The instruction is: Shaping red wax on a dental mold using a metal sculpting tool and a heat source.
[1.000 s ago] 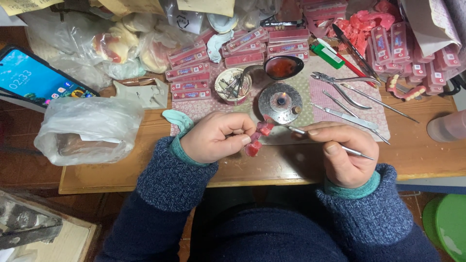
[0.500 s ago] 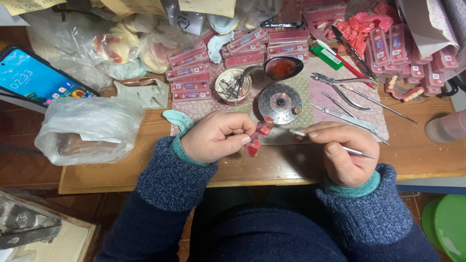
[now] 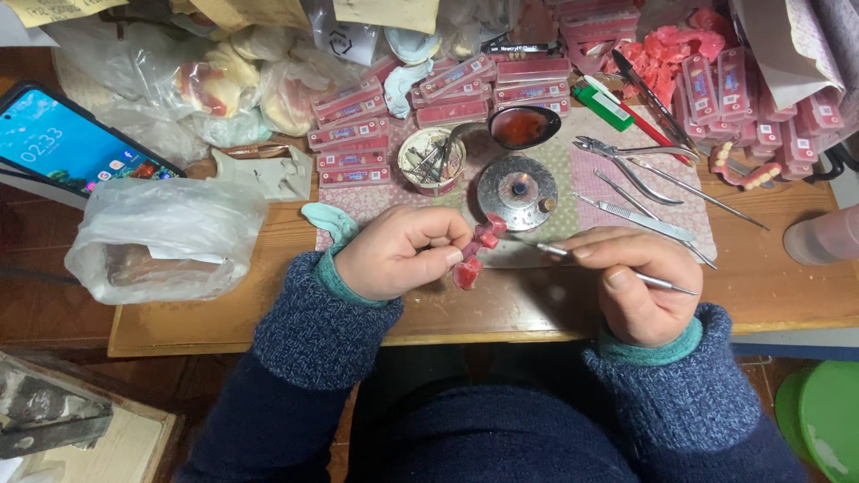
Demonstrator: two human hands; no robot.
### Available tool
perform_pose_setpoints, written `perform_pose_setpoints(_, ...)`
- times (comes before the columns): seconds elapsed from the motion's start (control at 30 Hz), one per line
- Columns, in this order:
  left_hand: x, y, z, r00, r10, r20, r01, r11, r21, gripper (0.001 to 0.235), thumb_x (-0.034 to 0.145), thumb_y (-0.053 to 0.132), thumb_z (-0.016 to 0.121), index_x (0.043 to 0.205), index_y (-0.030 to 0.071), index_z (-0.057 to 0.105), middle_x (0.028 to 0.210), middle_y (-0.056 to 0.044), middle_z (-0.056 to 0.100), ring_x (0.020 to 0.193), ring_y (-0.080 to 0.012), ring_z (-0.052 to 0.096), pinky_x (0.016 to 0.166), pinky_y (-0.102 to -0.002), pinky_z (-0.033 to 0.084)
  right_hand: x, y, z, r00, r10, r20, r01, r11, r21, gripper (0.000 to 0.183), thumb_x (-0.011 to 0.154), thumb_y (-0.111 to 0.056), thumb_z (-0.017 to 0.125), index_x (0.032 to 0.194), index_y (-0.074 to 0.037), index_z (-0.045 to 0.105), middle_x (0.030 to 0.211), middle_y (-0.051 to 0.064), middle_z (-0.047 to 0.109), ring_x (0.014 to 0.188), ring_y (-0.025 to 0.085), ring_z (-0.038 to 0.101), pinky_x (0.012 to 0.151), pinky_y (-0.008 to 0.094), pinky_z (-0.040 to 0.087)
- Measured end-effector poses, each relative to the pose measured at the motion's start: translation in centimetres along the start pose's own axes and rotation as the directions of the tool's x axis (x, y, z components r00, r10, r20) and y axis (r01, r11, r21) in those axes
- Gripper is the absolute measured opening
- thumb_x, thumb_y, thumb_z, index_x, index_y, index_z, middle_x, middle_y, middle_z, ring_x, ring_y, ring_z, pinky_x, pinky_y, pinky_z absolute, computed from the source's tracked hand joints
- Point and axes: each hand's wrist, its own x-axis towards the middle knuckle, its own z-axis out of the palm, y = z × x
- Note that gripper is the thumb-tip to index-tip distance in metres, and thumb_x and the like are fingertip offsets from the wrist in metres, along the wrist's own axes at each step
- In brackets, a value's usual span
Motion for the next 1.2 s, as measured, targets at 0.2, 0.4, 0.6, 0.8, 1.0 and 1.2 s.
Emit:
perform_pose_setpoints(0.2, 0.4, 1.9, 1.0, 0.975, -0.199, -0.094, 0.175, 0.96, -0.219, 0.011, 0.099, 0.012, 0.052, 0.106, 0.004, 0.058, 0.093, 0.002, 0.069, 0.083, -0.0037, 0.066, 0.065, -0.021, 0.053, 1.0, 0.3, 0.8, 0.913, 0.244, -0.325, -0.187, 0.962, 0.197, 0.024, 0.114, -0.016, 0.053, 0.122, 0.005, 0.061, 0.108, 0.025, 0.07, 0.096, 0.032, 0.073, 0.094, 0.042, 0.061)
perform_pose_setpoints(0.4, 0.6, -1.0, 1.2, 0.921, -0.211, -0.326, 0.169, 0.974, -0.154, 0.012, 0.102, 0.012, 0.056, 0.102, 0.004, 0.065, 0.083, 0.002, 0.067, 0.066, -0.0014, 0.055, 0.058, -0.02, 0.047, 2.7, 0.2, 1.2, 0.791, 0.511, -0.337, -0.468, 0.86, 0.205, 0.027, 0.112, -0.019, 0.049, 0.119, 0.005, 0.06, 0.106, 0.022, 0.072, 0.089, 0.026, 0.072, 0.084, 0.036, 0.06)
perform_pose_setpoints(0.6, 0.3, -0.6, 2.2, 0.859, -0.362, -0.362, 0.207, 0.892, -0.401, 0.018, 0.098, 0.011, 0.049, 0.097, 0.004, 0.066, 0.077, -0.005, 0.072, 0.057, -0.0029, 0.051, 0.052, -0.018, 0.039, 2.9, 0.4, 1.3, 0.785, 0.539, -0.306, -0.494, 0.842, 0.214, 0.026, 0.112, -0.018, 0.049, 0.119, 0.005, 0.06, 0.107, 0.022, 0.072, 0.09, 0.026, 0.072, 0.083, 0.036, 0.06)
perform_pose_setpoints(0.8, -0.1, -0.3, 3.7, 0.847, -0.406, -0.344, 0.184, 0.83, -0.527, 0.021, 0.097, 0.01, 0.05, 0.093, 0.001, 0.067, 0.075, -0.009, 0.073, 0.055, -0.0035, 0.051, 0.05, -0.019, 0.038, 2.9, 0.3, 1.4, 0.794, 0.526, -0.305, -0.487, 0.85, 0.2, 0.027, 0.112, -0.019, 0.049, 0.119, 0.005, 0.06, 0.108, 0.023, 0.071, 0.092, 0.027, 0.072, 0.086, 0.039, 0.061)
perform_pose_setpoints(1.0, -0.5, -0.4, 4.3, 0.849, -0.399, -0.346, 0.174, 0.829, -0.532, 0.021, 0.098, 0.011, 0.052, 0.095, 0.0, 0.069, 0.076, -0.01, 0.073, 0.056, -0.0034, 0.052, 0.051, -0.019, 0.04, 2.6, 0.5, 1.2, 0.804, 0.514, -0.3, -0.476, 0.858, 0.194, 0.026, 0.112, -0.019, 0.05, 0.119, 0.004, 0.06, 0.108, 0.023, 0.071, 0.092, 0.028, 0.072, 0.086, 0.039, 0.061)
perform_pose_setpoints(1.2, -0.2, -0.4, 4.7, 0.824, -0.418, -0.382, 0.169, 0.825, -0.539, 0.021, 0.097, 0.011, 0.053, 0.092, 0.0, 0.07, 0.075, -0.008, 0.071, 0.056, -0.0048, 0.055, 0.049, -0.02, 0.038, 2.6, 0.5, 1.1, 0.798, 0.518, -0.309, -0.48, 0.856, 0.193, 0.027, 0.113, -0.02, 0.05, 0.118, 0.004, 0.06, 0.107, 0.024, 0.071, 0.091, 0.028, 0.072, 0.085, 0.04, 0.061)
